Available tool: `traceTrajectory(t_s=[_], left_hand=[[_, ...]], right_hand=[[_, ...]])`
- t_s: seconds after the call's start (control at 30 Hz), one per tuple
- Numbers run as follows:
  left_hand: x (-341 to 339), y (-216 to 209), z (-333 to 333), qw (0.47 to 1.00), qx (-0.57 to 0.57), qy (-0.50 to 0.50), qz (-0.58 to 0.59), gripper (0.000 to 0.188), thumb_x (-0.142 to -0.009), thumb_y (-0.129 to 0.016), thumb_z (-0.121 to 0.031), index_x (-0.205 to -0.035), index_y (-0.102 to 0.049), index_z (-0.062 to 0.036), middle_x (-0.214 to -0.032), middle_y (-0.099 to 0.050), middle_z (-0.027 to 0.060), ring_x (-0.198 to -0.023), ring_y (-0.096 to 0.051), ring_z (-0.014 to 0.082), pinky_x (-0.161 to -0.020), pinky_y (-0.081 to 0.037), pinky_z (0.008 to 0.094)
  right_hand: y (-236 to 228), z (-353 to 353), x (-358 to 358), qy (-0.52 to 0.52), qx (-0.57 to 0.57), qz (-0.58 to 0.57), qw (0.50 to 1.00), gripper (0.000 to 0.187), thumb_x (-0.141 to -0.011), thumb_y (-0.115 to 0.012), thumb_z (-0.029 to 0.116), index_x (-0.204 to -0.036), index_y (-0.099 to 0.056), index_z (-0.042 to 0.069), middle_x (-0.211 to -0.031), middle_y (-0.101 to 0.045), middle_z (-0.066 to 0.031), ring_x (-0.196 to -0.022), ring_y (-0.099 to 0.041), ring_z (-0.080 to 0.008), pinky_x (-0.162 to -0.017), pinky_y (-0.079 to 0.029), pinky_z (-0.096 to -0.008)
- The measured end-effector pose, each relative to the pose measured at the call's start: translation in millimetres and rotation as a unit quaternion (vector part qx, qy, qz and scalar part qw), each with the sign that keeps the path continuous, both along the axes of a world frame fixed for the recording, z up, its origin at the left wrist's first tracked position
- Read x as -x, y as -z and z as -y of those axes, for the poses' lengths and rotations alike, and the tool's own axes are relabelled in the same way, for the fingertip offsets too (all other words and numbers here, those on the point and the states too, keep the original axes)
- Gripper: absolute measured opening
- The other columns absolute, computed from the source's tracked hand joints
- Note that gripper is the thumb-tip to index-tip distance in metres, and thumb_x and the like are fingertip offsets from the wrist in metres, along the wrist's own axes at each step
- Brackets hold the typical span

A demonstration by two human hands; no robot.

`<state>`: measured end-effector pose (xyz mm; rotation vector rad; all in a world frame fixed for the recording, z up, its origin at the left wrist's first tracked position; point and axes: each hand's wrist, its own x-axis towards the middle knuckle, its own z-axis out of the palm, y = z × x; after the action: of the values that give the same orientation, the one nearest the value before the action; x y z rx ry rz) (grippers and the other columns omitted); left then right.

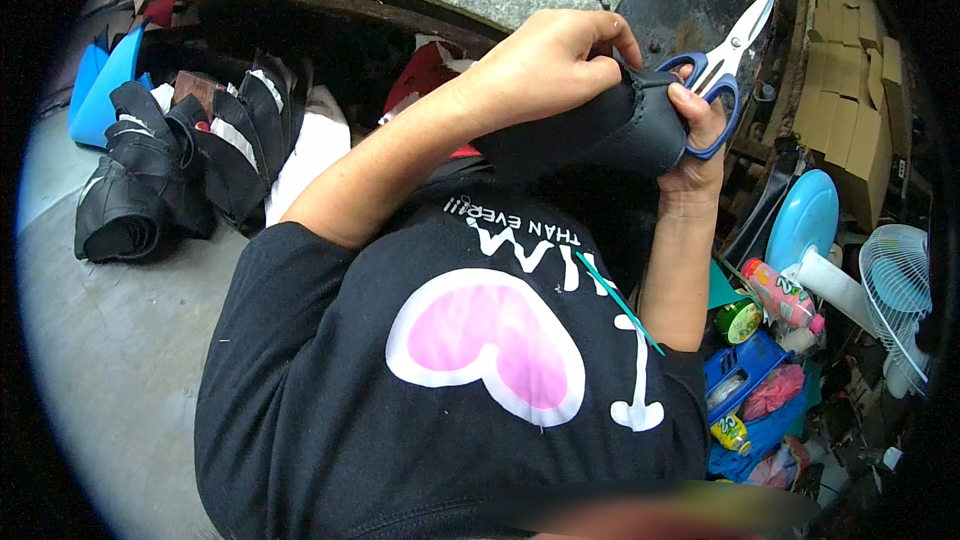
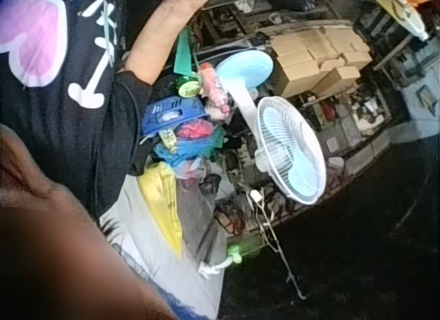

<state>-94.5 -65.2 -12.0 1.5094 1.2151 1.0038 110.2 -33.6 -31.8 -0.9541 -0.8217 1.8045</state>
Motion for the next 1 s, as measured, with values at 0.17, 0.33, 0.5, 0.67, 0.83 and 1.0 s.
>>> traceTrajectory(t_s=[0.17, 0.33, 0.5, 0.67, 0.83, 1.0], left_hand=[[-3.7, 1.3, 4.6, 0.998, -0.053, -0.009, -0.029, 0.028, -0.079, -0.049, -0.002, -0.104, -0.061, 0.0014, -0.081, -0.062, 0.0047, -0.077, -0.057, 0.0094, -0.071, -0.047, 0.0239], [-0.9, 2.6, 5.4, 1.000, -0.023, -0.014, -0.006, 0.027, -0.081, -0.050, -0.004, -0.106, -0.061, 0.0003, -0.082, -0.062, 0.0041, -0.076, -0.057, 0.0089, -0.071, -0.048, 0.0245], [8.2, 1.8, 11.2, 1.000, -0.007, -0.014, 0.012, 0.028, -0.086, -0.054, -0.008, -0.112, -0.061, 0.0002, -0.087, -0.065, 0.0063, -0.082, -0.061, 0.0088, -0.075, -0.049, 0.0253], [5.0, 1.9, 14.0, 0.994, -0.038, 0.004, -0.097, 0.030, -0.090, -0.063, -0.018, -0.112, -0.063, 0.0022, -0.085, -0.068, 0.0096, -0.081, -0.062, 0.0091, -0.075, -0.051, 0.0261], [17.4, -3.3, 11.2, 0.997, -0.013, -0.024, -0.072, 0.030, -0.087, -0.068, -0.021, -0.102, -0.066, 0.0054, -0.079, -0.068, 0.0080, -0.074, -0.061, 0.0096, -0.068, -0.050, 0.0265], [38.2, -10.1, 8.7, 0.994, -0.006, -0.046, -0.103, 0.032, -0.085, -0.070, -0.021, -0.102, -0.066, 0.0056, -0.079, -0.068, 0.0090, -0.071, -0.061, 0.0100, -0.066, -0.050, 0.0275]], right_hand=[[0.8, 0.4, -1.7, 0.022, 0.012, 0.003, 1.000, 0.025, -0.078, -0.065, 0.006, -0.103, -0.061, 0.003, -0.091, -0.065, -0.0077, -0.080, -0.066, -0.0186, -0.076, -0.057, -0.0311], [4.2, 1.2, -5.3, 0.003, -0.007, 0.006, 1.000, 0.025, -0.078, -0.064, 0.007, -0.103, -0.060, 0.004, -0.093, -0.064, -0.0079, -0.082, -0.066, -0.0191, -0.077, -0.057, -0.0327], [5.4, -2.9, -10.0, -0.008, 0.066, -0.075, 0.995, 0.025, -0.080, -0.064, 0.008, -0.104, -0.060, 0.003, -0.096, -0.065, -0.0097, -0.086, -0.067, -0.0228, -0.081, -0.057, -0.0350], [0.6, -8.3, -10.2, 0.005, 0.153, -0.096, 0.984, 0.022, -0.079, -0.068, 0.008, -0.100, -0.062, 0.004, -0.090, -0.067, -0.0095, -0.078, -0.066, -0.0209, -0.078, -0.056, -0.0329], [-11.0, 0.3, -4.1, 0.083, -0.093, 0.155, 0.980, 0.022, -0.082, -0.072, 0.012, -0.096, -0.057, 0.005, -0.080, -0.057, -0.0001, -0.068, -0.055, -0.0116, -0.065, -0.045, -0.0232], [-57.9, 36.4, -35.1, -0.129, -0.151, 0.185, 0.962, 0.055, -0.086, -0.069, 0.050, -0.102, -0.050, 0.000, -0.066, -0.059, -0.0071, -0.055, -0.057, -0.0125, -0.051, -0.043, -0.0216]])
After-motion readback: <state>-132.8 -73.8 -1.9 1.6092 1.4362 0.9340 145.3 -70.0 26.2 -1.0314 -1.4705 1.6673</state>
